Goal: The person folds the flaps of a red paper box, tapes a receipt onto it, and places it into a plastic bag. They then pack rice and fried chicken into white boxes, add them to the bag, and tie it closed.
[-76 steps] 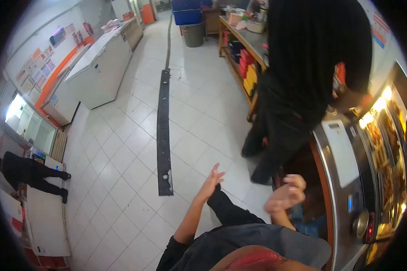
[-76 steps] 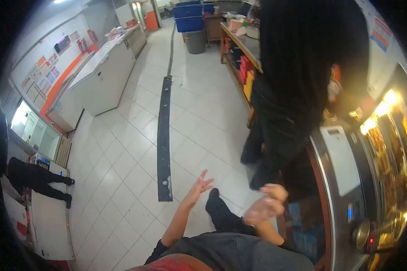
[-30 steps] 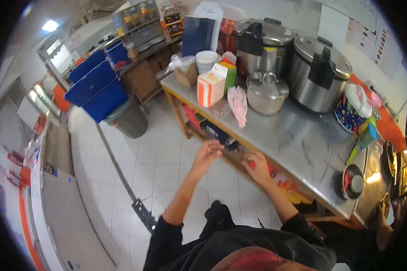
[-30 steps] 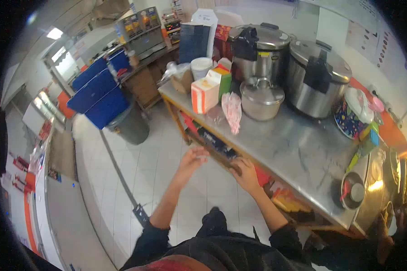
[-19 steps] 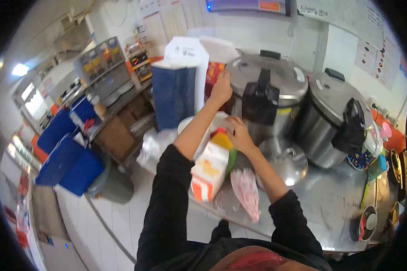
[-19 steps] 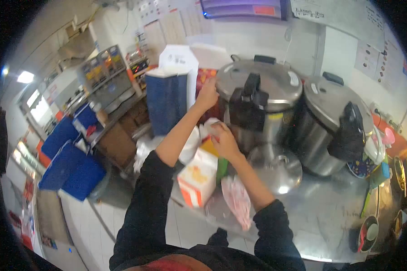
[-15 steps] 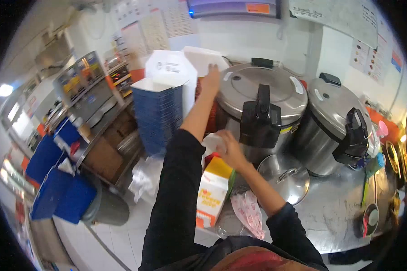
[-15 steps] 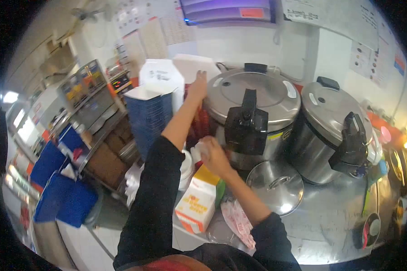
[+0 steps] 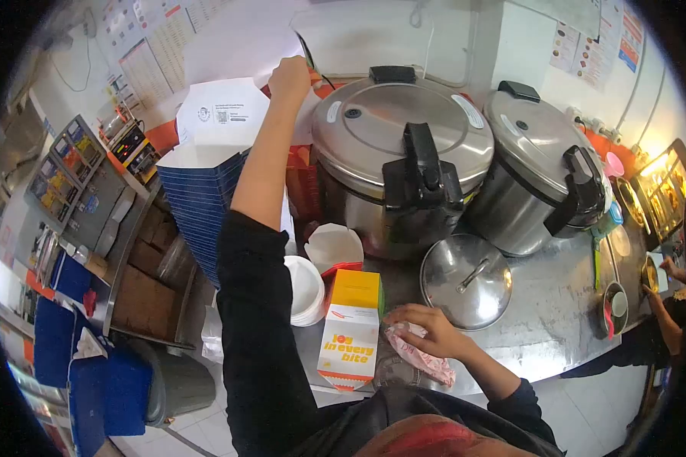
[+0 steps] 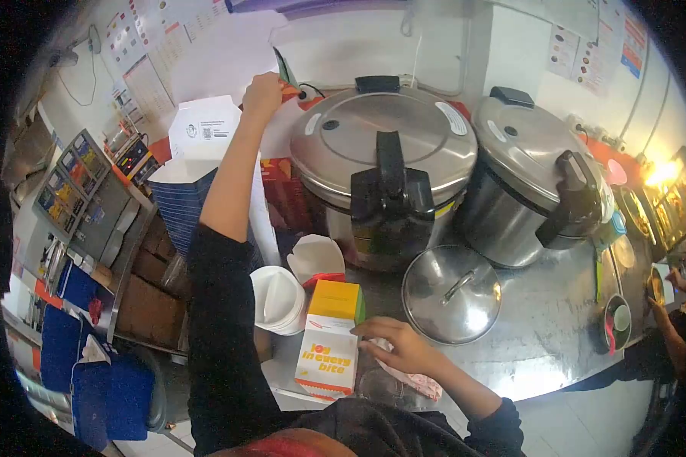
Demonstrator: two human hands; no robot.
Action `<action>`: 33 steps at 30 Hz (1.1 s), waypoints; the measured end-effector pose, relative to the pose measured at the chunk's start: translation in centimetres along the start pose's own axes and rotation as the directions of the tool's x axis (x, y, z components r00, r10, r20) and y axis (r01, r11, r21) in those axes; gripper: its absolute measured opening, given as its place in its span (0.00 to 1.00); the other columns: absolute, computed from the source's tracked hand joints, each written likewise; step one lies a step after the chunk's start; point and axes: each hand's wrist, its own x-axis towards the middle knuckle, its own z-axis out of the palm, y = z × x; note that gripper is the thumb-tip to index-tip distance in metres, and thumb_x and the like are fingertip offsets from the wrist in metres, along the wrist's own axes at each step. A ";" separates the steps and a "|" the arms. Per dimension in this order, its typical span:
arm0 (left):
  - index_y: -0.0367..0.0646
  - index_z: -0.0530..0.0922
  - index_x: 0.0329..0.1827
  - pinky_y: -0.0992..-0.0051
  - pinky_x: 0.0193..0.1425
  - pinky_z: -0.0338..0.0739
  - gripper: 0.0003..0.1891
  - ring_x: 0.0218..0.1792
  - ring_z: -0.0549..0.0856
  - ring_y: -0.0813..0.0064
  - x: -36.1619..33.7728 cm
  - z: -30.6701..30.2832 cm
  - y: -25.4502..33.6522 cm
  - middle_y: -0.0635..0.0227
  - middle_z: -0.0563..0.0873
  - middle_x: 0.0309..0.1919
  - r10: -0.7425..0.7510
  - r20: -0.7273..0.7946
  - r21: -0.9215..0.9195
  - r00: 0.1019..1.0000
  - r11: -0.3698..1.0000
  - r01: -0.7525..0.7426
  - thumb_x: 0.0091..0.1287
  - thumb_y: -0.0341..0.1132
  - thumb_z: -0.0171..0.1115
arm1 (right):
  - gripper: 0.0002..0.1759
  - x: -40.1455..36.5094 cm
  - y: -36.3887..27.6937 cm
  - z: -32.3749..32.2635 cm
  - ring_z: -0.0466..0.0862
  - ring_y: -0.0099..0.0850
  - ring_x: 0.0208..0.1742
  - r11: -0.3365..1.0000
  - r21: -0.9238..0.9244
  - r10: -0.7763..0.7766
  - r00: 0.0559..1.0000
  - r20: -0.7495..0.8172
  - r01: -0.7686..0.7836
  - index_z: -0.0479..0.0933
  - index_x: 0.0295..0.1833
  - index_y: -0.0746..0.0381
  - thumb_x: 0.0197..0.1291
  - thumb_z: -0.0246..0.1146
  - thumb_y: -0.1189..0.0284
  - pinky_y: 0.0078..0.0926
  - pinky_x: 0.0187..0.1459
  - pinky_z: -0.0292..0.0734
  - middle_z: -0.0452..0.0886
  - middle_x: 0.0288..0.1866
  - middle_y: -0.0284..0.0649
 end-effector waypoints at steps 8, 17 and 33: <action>0.41 0.78 0.32 0.65 0.35 0.74 0.09 0.31 0.80 0.59 -0.9 -1.3 3.4 0.56 0.81 0.30 0.298 -0.166 0.038 0.940 0.954 -0.296 0.55 0.34 0.51 | 0.13 -2.4 -1.2 -2.9 0.75 0.39 0.40 0.963 -0.187 -0.220 0.967 -0.128 0.195 0.73 0.42 0.63 0.48 0.58 0.74 0.32 0.41 0.69 0.75 0.39 0.42; 0.40 0.77 0.34 0.66 0.38 0.72 0.11 0.34 0.80 0.60 3.1 -2.1 -2.0 0.56 0.81 0.30 0.362 0.101 0.045 0.927 0.929 -0.368 0.51 0.35 0.55 | 0.14 -4.6 -2.5 -4.9 0.75 0.39 0.38 0.943 -0.236 -0.288 0.930 -0.231 0.233 0.73 0.41 0.62 0.45 0.59 0.75 0.32 0.40 0.68 0.76 0.36 0.41; 0.41 0.75 0.25 0.73 0.29 0.68 0.13 0.24 0.75 0.68 -13.3 -10.2 16.3 0.64 0.76 0.23 0.368 -0.405 -0.418 0.837 0.739 -0.528 0.52 0.42 0.61 | 0.40 -6.8 -2.6 -6.8 0.68 0.43 0.52 0.866 -0.500 -0.435 0.530 -0.728 0.025 0.60 0.57 0.60 0.35 0.70 0.69 0.38 0.50 0.64 0.65 0.54 0.52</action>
